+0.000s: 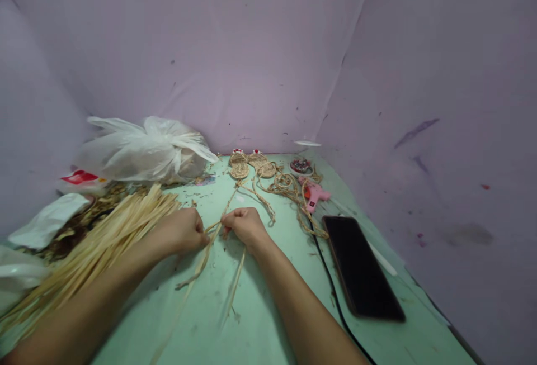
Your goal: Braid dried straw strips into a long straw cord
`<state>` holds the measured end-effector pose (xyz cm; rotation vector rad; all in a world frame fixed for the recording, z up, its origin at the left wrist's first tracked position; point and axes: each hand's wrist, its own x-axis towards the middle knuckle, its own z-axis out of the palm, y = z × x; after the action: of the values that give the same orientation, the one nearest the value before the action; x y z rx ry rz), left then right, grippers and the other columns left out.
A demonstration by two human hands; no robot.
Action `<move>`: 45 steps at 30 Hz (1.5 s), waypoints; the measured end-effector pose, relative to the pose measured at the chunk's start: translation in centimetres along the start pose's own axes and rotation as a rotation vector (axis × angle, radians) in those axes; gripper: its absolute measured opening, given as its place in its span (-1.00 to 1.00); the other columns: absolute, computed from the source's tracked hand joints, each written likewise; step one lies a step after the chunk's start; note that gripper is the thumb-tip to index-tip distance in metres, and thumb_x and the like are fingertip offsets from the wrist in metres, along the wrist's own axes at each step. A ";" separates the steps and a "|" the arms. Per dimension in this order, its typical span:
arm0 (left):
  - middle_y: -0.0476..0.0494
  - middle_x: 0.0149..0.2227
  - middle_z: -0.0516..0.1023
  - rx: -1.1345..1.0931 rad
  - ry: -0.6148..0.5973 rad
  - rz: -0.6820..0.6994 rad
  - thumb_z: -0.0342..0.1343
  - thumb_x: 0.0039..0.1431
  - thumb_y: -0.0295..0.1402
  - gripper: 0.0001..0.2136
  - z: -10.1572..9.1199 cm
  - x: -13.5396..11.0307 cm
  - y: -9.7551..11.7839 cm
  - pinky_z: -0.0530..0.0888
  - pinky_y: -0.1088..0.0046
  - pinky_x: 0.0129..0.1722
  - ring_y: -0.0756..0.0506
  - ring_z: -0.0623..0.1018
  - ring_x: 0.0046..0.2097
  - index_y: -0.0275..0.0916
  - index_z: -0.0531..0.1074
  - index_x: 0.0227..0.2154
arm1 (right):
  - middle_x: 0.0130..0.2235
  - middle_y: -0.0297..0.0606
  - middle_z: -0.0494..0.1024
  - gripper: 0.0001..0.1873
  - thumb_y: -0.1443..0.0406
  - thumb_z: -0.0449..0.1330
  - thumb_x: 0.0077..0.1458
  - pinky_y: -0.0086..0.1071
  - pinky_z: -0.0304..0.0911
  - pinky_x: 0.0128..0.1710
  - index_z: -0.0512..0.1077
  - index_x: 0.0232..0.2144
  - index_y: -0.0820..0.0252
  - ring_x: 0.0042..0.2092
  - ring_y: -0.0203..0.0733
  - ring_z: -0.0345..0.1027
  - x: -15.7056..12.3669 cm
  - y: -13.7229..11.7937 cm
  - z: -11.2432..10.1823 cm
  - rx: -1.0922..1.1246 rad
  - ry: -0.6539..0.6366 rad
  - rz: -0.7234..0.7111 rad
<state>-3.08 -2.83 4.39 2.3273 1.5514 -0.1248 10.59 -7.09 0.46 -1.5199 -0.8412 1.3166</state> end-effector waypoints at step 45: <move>0.12 -0.77 0.24 -0.964 -0.272 -0.069 0.08 -0.26 -0.37 -0.84 2.0 1.8 -0.2 -0.04 0.61 -0.77 0.13 0.10 -0.78 -0.27 0.26 -0.54 | -0.72 -0.33 0.39 -0.86 0.47 0.08 -0.29 -0.52 0.12 -0.60 0.39 -0.76 0.30 -0.65 -0.40 0.18 0.0 0.2 0.2 0.073 -0.025 -0.063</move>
<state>-2.31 -1.85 2.00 1.4286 1.1698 0.2358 10.39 -7.15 0.27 -1.4117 -0.8410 1.3090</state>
